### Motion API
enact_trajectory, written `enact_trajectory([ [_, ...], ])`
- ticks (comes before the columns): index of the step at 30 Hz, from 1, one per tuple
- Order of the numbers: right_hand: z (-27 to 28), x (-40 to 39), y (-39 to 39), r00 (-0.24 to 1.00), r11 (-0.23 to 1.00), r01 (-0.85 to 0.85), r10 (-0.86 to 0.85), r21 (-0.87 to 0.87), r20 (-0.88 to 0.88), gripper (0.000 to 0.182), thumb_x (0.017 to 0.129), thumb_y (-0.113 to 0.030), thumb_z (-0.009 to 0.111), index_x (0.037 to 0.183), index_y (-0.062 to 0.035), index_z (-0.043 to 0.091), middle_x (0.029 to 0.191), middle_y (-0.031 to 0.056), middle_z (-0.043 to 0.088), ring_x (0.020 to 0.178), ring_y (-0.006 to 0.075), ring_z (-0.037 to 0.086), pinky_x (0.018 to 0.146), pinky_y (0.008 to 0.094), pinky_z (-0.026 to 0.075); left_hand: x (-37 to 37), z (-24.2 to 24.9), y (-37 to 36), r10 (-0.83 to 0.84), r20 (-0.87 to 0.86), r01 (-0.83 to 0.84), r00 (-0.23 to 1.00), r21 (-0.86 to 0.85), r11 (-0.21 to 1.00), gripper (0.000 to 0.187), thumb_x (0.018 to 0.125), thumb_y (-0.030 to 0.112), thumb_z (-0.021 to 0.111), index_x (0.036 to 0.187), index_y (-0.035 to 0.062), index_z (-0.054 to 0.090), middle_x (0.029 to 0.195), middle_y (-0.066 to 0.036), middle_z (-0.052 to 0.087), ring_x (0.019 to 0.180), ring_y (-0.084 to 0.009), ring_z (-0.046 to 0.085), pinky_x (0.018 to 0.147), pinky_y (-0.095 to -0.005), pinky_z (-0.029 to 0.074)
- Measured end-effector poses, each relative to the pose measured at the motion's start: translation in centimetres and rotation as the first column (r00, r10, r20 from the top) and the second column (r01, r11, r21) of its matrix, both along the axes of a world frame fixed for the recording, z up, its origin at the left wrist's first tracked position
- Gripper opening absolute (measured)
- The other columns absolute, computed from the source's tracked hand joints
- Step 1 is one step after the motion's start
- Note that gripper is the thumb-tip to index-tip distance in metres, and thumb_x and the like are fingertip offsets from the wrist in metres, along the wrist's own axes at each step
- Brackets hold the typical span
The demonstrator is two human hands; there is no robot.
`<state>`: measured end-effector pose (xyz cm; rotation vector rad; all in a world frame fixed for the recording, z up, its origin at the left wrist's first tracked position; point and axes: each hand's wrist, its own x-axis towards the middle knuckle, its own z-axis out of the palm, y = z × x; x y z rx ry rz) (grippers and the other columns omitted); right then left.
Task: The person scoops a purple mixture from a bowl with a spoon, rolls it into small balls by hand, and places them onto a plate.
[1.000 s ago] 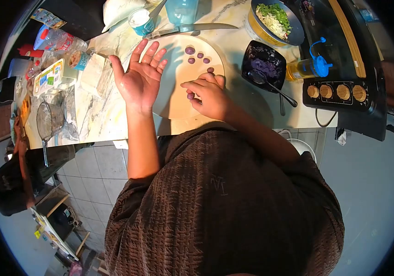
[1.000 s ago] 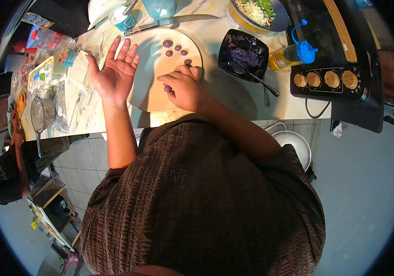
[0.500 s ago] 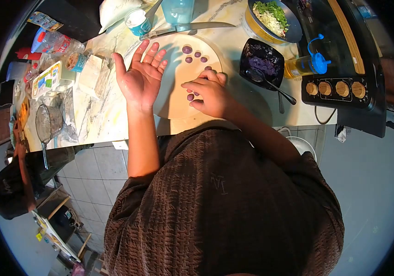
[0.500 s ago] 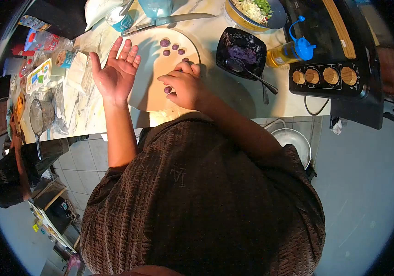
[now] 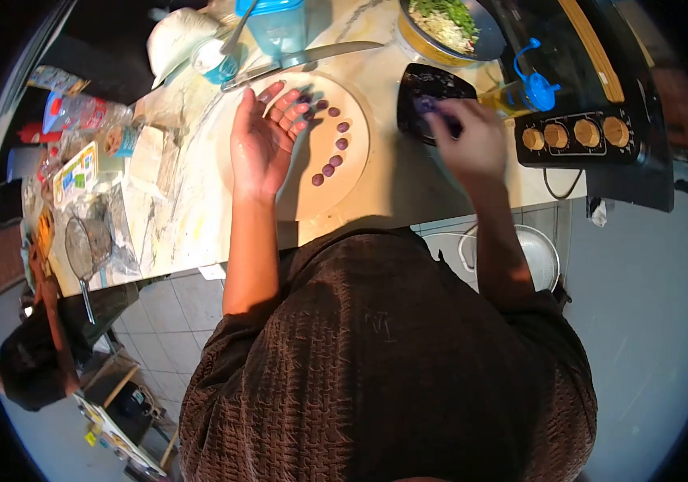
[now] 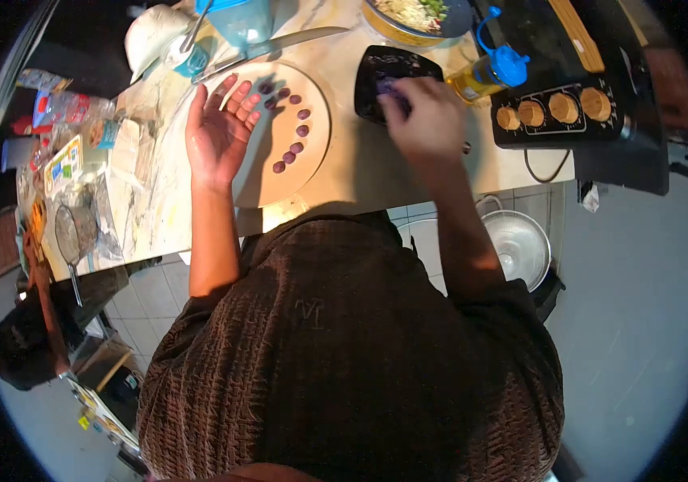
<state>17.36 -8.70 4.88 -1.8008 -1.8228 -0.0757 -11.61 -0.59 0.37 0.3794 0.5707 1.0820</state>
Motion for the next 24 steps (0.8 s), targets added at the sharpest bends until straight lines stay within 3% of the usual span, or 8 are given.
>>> enact_trajectory([
  [2,-0.4,3.7,-1.2,0.957,0.979,0.2,-0.186,-0.042,0.224,0.037,0.081,-0.034,0.075,0.105,-0.0075,0.067,0.094,0.0129,0.071,0.084,0.0364,0.068,0.077,0.0472,0.053,2.6,1.5,-0.2,0.003,-0.056,-0.005,0.998,-0.031,1.0,0.046,0.103,0.043,0.049,0.122,0.0009,0.054,0.109,-0.012,0.065,0.092,-0.0218,0.064,0.082,-0.033,0.049],
  [6,-0.6,5.0,-2.7,0.903,0.84,0.422,-0.359,-0.34,0.236,0.046,0.081,-0.038,0.074,0.113,-0.0079,0.06,0.095,0.0153,0.072,0.086,0.0389,0.069,0.081,0.049,0.051,6.0,2.4,0.3,-0.172,-0.349,0.183,0.921,-0.003,0.983,0.041,0.098,0.043,0.059,0.115,0.006,0.056,0.093,-0.005,0.058,0.086,-0.021,0.059,0.075,-0.0345,0.05],
  [8,-0.9,4.9,-2.8,0.944,0.759,0.329,-0.265,-0.561,0.195,0.048,0.085,-0.043,0.071,0.115,-0.0096,0.055,0.085,0.0197,0.07,0.087,0.0399,0.069,0.079,0.0494,0.051,7.7,3.8,0.4,-0.279,-0.659,0.325,0.699,-0.054,0.944,0.041,0.095,0.043,0.062,0.114,0.0072,0.056,0.09,-0.004,0.055,0.085,-0.0207,0.059,0.071,-0.0321,0.049],
  [10,-0.1,3.6,-2.7,0.94,0.787,0.339,-0.269,-0.515,0.208,0.036,0.086,-0.039,0.069,0.105,-0.0091,0.06,0.081,0.0163,0.071,0.082,0.0389,0.07,0.079,0.0474,0.052,9.3,2.8,1.1,-0.246,-0.717,0.367,0.653,0.015,0.93,0.034,0.096,0.033,0.065,0.112,0.0048,0.058,0.089,-0.001,0.056,0.079,-0.015,0.057,0.07,-0.0269,0.047],
  [12,0.4,2.8,-2.6,0.969,0.809,0.241,-0.169,-0.537,0.18,0.018,0.085,-0.027,0.067,0.093,-0.0105,0.068,0.086,0.0131,0.072,0.084,0.0349,0.07,0.08,0.0465,0.05,10.6,0.3,1.8,-0.096,-0.708,0.432,0.699,0.311,0.846,0.026,0.095,0.019,0.067,0.113,0.0021,0.06,0.087,0.002,0.057,0.074,-0.0097,0.054,0.068,-0.0231,0.044],
  [13,0.4,2.5,-2.8,0.967,0.805,0.253,-0.185,-0.538,0.178,0.018,0.085,-0.027,0.067,0.093,-0.0105,0.068,0.086,0.0131,0.072,0.084,0.0349,0.07,0.08,0.0465,0.05,11.3,-0.4,1.9,-0.123,-0.68,0.417,0.723,0.287,0.862,0.022,0.093,0.008,0.068,0.112,0.0001,0.062,0.084,0.006,0.055,0.071,-0.004,0.048,0.065,-0.0187,0.039],
  [18,1.7,3.0,-3.4,0.941,0.928,0.26,-0.18,-0.269,0.286,0.011,0.086,-0.019,0.065,0.083,-0.0111,0.072,0.078,0.0098,0.07,0.079,0.0308,0.067,0.075,0.0451,0.05,12.5,-1.7,1.8,-0.179,-0.739,0.558,0.649,0.303,0.772,0.015,0.092,0.014,0.071,0.101,0.0015,0.068,0.074,0.009,0.049,0.065,-0.0012,0.042,0.058,-0.0189,0.034],
  [24,1.3,3.3,-2.9,0.923,0.945,0.215,-0.114,-0.246,0.367,0.01,0.079,-0.014,0.063,0.08,-0.0143,0.073,0.079,0.0058,0.069,0.085,0.0254,0.067,0.077,0.0418,0.048,12.5,-1.3,1.3,-0.165,-0.827,0.598,0.537,0.236,0.766,0.02,0.092,0.018,0.07,0.102,0.0008,0.07,0.076,0.007,0.051,0.067,-0.0016,0.044,0.06,-0.0185,0.036],
])
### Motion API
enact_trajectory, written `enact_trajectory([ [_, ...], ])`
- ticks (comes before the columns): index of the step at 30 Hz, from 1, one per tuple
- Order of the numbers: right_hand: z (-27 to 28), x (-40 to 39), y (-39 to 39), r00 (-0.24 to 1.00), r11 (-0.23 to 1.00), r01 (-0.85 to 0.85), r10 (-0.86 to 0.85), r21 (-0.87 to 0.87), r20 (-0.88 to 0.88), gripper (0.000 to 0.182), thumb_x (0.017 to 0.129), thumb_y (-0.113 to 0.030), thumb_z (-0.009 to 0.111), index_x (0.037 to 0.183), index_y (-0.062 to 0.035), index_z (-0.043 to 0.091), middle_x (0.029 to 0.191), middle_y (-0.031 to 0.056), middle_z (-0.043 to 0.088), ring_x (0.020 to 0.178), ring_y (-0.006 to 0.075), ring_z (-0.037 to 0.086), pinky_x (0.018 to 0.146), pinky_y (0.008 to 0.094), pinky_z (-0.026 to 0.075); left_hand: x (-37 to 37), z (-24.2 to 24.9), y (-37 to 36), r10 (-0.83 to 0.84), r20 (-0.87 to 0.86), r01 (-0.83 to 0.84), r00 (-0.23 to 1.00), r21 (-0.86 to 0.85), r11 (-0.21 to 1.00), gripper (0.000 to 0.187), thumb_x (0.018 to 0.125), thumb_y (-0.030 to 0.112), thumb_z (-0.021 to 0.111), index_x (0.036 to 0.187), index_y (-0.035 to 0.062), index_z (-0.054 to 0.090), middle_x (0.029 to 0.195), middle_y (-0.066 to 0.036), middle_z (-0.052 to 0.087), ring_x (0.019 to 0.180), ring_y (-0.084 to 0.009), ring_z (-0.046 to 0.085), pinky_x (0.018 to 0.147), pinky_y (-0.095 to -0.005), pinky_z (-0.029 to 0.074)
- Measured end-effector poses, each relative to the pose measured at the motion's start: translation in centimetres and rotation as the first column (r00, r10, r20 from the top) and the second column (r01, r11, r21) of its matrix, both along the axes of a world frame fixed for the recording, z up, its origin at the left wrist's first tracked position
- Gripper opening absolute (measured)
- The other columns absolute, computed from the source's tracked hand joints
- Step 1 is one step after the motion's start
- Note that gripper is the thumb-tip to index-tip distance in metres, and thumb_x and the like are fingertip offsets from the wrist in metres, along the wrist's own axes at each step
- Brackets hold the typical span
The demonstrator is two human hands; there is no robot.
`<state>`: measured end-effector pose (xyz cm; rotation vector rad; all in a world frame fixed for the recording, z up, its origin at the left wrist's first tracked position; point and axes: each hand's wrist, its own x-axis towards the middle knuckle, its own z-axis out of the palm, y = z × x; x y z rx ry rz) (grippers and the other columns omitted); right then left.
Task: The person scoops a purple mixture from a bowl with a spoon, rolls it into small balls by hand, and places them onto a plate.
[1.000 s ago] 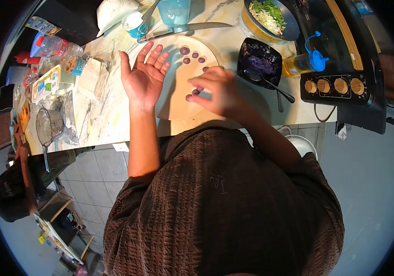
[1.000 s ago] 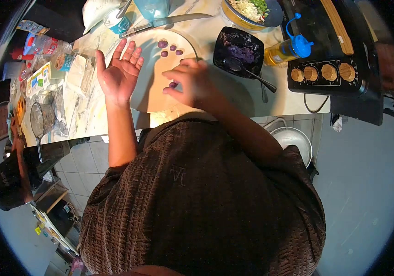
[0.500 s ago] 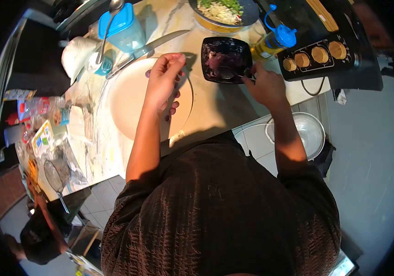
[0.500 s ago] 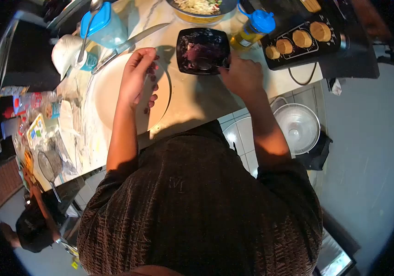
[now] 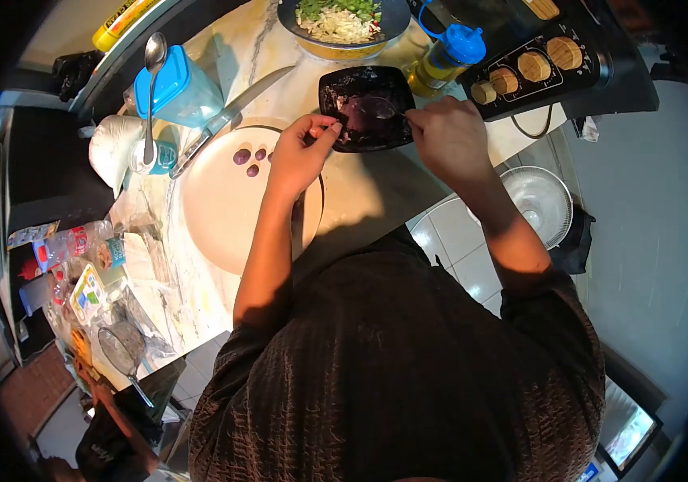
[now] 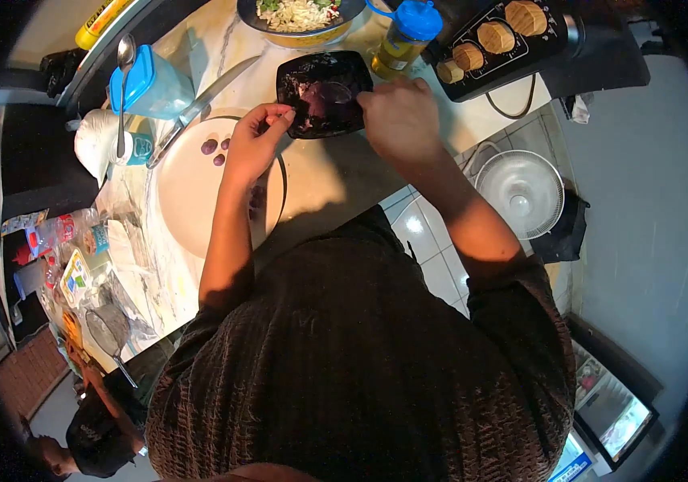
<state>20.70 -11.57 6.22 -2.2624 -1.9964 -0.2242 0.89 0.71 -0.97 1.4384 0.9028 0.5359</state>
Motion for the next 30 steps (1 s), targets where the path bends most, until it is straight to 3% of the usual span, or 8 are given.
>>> enact_trajectory([
  [6,0.4,-0.8,0.1,0.989,0.992,-0.114,0.119,-0.06,0.093,0.008,0.074,-0.012,0.065,0.081,-0.0133,0.07,0.078,0.0021,0.064,0.087,0.0221,0.062,0.081,0.0372,0.044,-0.3,0.2,-0.1,0.021,0.068,-0.01,0.997,-0.15,0.989,0.024,0.094,0.016,0.068,0.112,-0.0002,0.07,0.08,0.008,0.053,0.073,-0.0013,0.044,0.066,-0.017,0.036],
  [9,0.1,-1.3,-0.2,0.979,0.987,-0.151,0.157,-0.054,0.131,0.01,0.073,-0.012,0.064,0.081,-0.0136,0.07,0.08,0.0013,0.064,0.088,0.0212,0.061,0.083,0.0365,0.042,-0.5,0.7,-0.1,-0.008,0.029,0.012,1.0,-0.149,0.989,0.029,0.095,0.02,0.068,0.119,0.0028,0.069,0.082,0.008,0.054,0.073,-0.0043,0.047,0.067,-0.0189,0.038],
  [24,1.2,1.4,0.0,0.909,0.964,-0.255,0.266,-0.078,0.322,0.011,0.075,-0.017,0.065,0.071,-0.0156,0.075,0.081,-0.001,0.068,0.096,0.0188,0.059,0.088,0.0334,0.04,-0.5,0.5,0.0,-0.026,0.006,0.027,1.0,-0.149,0.988,0.033,0.093,0.014,0.07,0.123,0.0019,0.062,0.079,0.007,0.052,0.071,-0.0051,0.049,0.065,-0.0202,0.04],
  [27,1.0,1.8,0.3,0.915,0.949,-0.299,0.315,-0.102,0.251,0.01,0.073,-0.017,0.065,0.071,-0.0142,0.075,0.08,-0.0003,0.068,0.095,0.0192,0.06,0.089,0.0327,0.041,-0.3,0.4,-0.5,0.024,0.09,-0.004,0.996,-0.213,0.977,0.034,0.09,0.012,0.072,0.122,0.0017,0.063,0.077,0.004,0.054,0.069,-0.0062,0.056,0.063,-0.0202,0.043],
  [30,1.3,2.0,0.7,0.927,0.94,-0.309,0.332,-0.146,0.176,0.01,0.073,-0.015,0.065,0.07,-0.0124,0.075,0.078,0.0024,0.069,0.091,0.0206,0.062,0.088,0.0334,0.042,-0.3,1.2,-0.8,0.018,0.066,-0.001,0.998,-0.24,0.971,0.037,0.091,0.009,0.07,0.125,0.0017,0.06,0.077,0.001,0.056,0.071,-0.0104,0.063,0.066,-0.0225,0.047],
])
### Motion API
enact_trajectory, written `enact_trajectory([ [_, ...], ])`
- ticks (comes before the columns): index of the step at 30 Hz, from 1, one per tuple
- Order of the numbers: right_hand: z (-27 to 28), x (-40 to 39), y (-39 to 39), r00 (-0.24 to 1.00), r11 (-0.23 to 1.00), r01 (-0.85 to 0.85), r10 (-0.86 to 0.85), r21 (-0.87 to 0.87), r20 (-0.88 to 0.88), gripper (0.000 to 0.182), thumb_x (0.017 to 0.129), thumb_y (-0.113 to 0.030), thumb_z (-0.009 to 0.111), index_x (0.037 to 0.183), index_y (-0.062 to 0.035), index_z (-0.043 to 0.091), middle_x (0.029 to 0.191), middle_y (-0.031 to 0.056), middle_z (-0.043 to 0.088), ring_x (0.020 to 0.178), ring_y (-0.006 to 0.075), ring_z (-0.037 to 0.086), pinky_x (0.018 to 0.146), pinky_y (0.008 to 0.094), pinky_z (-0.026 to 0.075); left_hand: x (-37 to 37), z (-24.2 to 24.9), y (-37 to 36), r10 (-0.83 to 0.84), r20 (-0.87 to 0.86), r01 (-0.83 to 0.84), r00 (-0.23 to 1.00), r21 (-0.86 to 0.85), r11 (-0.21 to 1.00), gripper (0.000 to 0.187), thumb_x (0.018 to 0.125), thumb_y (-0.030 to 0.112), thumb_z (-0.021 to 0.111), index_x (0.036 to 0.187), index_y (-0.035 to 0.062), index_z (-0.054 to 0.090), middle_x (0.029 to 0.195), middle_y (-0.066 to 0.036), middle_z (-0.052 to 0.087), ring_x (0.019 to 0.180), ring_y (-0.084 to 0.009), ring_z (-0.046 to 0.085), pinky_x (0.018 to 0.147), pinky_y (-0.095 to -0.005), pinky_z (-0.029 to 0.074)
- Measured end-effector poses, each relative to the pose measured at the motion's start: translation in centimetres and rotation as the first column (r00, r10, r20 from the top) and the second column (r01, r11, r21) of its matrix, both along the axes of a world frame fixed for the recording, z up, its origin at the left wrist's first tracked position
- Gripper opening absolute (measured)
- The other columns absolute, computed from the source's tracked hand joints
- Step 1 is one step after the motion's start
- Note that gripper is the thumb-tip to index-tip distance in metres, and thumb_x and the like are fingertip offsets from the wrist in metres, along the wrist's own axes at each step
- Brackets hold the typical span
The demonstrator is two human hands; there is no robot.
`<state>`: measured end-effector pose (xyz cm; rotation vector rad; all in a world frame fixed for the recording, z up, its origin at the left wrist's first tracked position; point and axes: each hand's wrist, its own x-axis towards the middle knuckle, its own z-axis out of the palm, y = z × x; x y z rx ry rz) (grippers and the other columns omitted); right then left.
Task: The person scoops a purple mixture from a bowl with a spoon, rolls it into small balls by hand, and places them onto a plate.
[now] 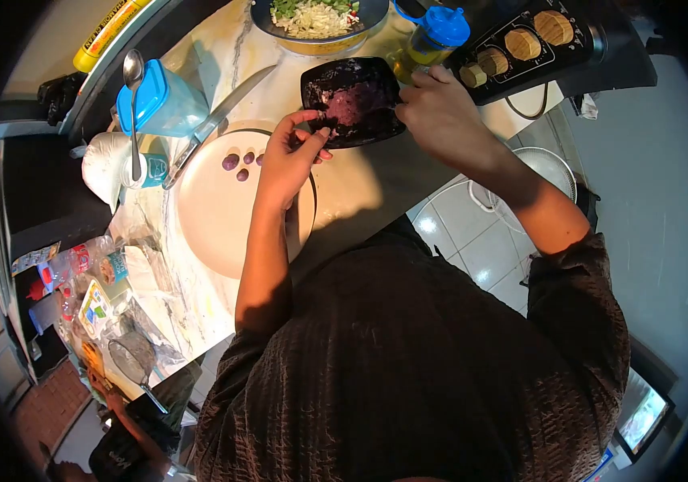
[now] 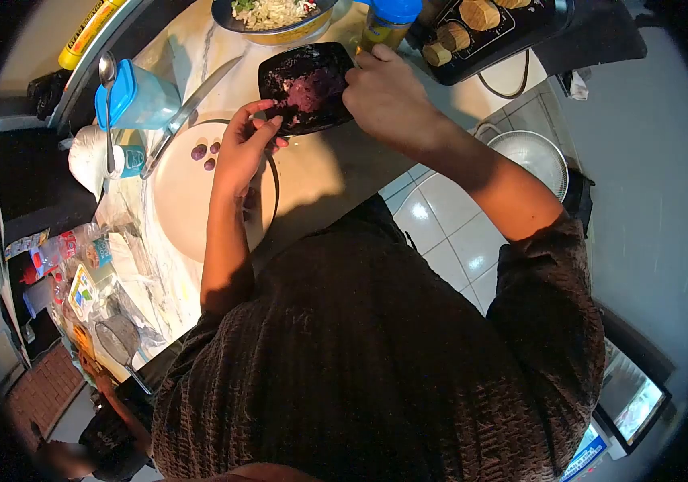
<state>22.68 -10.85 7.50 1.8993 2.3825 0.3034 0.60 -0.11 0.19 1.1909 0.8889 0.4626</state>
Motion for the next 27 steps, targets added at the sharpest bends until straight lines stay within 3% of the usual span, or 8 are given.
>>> enact_trajectory([
  [3,0.1,0.1,0.4,0.998,0.993,0.033,-0.027,-0.116,0.051,0.009,0.074,-0.015,0.065,0.075,-0.015,0.074,0.078,0.0008,0.065,0.093,0.0209,0.06,0.087,0.0353,0.041,-0.1,-0.3,0.1,-0.011,0.038,0.012,0.999,-0.025,1.0,0.04,0.09,0.007,0.069,0.128,0.0018,0.058,0.078,0.0,0.057,0.072,-0.0118,0.066,0.067,-0.0237,0.048],
  [7,-0.4,0.8,0.6,0.999,0.99,0.035,-0.035,-0.139,0.005,0.01,0.072,-0.014,0.066,0.075,-0.0152,0.075,0.076,0.0019,0.065,0.09,0.0223,0.061,0.087,0.0368,0.042,-0.2,-0.7,0.1,-0.008,0.078,0.01,0.997,-0.029,1.0,0.04,0.09,0.005,0.068,0.128,0.0014,0.057,0.079,-0.001,0.058,0.072,-0.0119,0.066,0.068,-0.0245,0.049],
  [15,-2.0,-0.5,0.2,0.903,0.977,0.142,-0.193,-0.158,-0.383,0.009,0.079,-0.013,0.067,0.081,-0.0146,0.075,0.079,0.0026,0.067,0.093,0.022,0.061,0.084,0.0383,0.042,-0.3,0.1,0.2,-0.019,0.047,0.021,0.999,-0.031,0.999,0.042,0.09,0.004,0.067,0.131,0.0014,0.056,0.079,-0.001,0.058,0.075,-0.0129,0.066,0.069,-0.0246,0.049],
  [18,-1.3,-1.0,-1.0,0.94,0.983,0.181,-0.176,-0.012,-0.291,0.008,0.078,-0.013,0.068,0.083,-0.0146,0.074,0.081,0.0011,0.066,0.092,0.0213,0.061,0.085,0.0374,0.041,-0.3,0.3,0.2,-0.033,0.035,0.033,0.999,-0.022,0.999,0.041,0.092,0.005,0.064,0.132,0.0015,0.056,0.08,-0.001,0.059,0.076,-0.0131,0.066,0.07,-0.0247,0.049],
  [21,-1.3,-1.5,-1.4,0.955,0.973,0.23,-0.22,0.028,-0.199,0.01,0.076,-0.011,0.067,0.084,-0.0144,0.073,0.083,-0.0001,0.064,0.092,0.0204,0.059,0.085,0.0364,0.04,-0.4,-0.1,0.4,-0.022,0.067,0.027,0.998,-0.075,0.997,0.038,0.094,0.006,0.059,0.132,0.0016,0.056,0.081,-0.002,0.06,0.076,-0.0135,0.066,0.07,-0.0251,0.049],
  [27,-1.3,-2.4,-2.0,0.95,0.953,0.272,-0.244,0.133,-0.193,0.012,0.073,-0.009,0.063,0.081,-0.014,0.07,0.081,0.0007,0.06,0.091,0.0199,0.058,0.084,0.0361,0.04,-0.6,-0.1,0.4,-0.023,0.063,0.029,0.998,-0.096,0.995,0.037,0.096,0.006,0.054,0.133,0.0015,0.055,0.085,-0.004,0.06,0.077,-0.0147,0.067,0.072,-0.0261,0.051],
])
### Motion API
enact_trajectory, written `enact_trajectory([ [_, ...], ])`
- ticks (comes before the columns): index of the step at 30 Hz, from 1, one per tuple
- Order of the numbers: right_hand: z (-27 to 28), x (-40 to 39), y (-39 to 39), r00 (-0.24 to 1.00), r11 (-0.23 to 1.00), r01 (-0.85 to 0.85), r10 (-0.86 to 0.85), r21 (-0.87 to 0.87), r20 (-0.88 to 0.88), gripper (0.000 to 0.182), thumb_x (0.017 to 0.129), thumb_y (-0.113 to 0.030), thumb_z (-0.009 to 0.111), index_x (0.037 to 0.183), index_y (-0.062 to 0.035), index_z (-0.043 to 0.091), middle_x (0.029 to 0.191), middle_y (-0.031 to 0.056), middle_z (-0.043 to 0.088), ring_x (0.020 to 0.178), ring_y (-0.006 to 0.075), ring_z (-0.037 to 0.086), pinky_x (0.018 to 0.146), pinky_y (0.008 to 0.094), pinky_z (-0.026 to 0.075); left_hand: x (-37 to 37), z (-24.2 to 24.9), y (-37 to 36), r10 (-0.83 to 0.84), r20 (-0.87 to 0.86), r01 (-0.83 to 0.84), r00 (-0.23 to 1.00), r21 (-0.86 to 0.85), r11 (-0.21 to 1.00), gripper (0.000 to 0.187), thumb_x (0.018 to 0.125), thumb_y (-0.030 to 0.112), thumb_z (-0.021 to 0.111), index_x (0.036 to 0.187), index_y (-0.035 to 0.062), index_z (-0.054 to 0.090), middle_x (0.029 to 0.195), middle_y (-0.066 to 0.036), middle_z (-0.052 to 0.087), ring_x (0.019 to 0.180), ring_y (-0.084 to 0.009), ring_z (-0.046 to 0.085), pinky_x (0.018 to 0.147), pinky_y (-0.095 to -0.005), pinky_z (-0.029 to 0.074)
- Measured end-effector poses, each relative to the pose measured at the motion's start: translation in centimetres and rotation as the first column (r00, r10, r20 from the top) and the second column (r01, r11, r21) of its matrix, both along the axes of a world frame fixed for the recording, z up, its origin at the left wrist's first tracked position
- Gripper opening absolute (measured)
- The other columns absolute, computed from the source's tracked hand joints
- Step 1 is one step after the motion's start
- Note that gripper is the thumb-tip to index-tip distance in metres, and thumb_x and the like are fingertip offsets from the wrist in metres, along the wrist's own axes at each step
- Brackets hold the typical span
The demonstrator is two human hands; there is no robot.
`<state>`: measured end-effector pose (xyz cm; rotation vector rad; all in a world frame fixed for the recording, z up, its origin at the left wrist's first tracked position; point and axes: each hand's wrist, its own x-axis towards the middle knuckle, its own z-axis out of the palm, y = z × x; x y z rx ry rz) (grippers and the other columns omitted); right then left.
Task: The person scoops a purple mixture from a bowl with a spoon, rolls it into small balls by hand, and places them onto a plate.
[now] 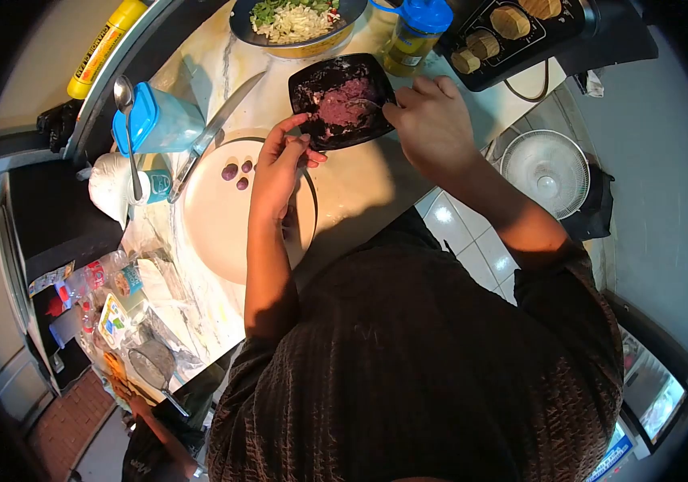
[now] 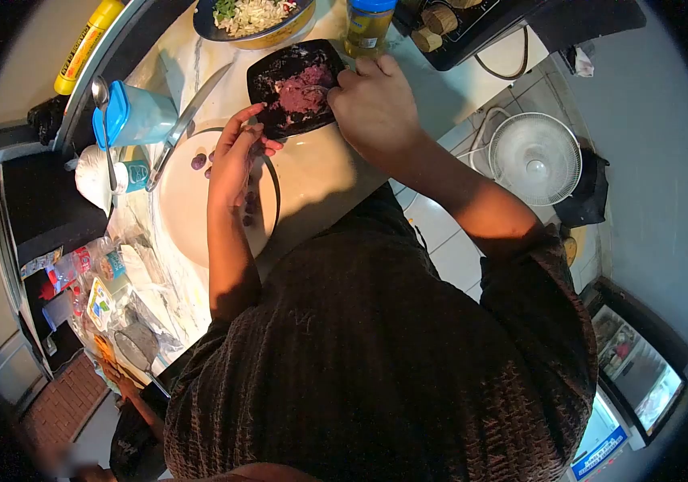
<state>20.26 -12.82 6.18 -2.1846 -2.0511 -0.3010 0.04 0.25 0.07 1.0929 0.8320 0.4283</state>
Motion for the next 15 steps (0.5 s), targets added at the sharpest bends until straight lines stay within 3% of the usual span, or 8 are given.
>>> enact_trajectory([
  [15,-1.1,0.9,0.7,0.981,0.979,-0.196,0.196,-0.051,-0.005,0.012,0.073,-0.009,0.065,0.082,-0.0145,0.071,0.085,-0.0009,0.061,0.098,0.0183,0.055,0.09,0.0353,0.038,-0.1,0.1,-0.3,0.013,0.045,-0.012,0.999,-0.024,1.0,0.042,0.094,0.002,0.052,0.136,0.0008,0.052,0.089,-0.003,0.055,0.08,-0.0161,0.066,0.075,-0.0281,0.052],
])
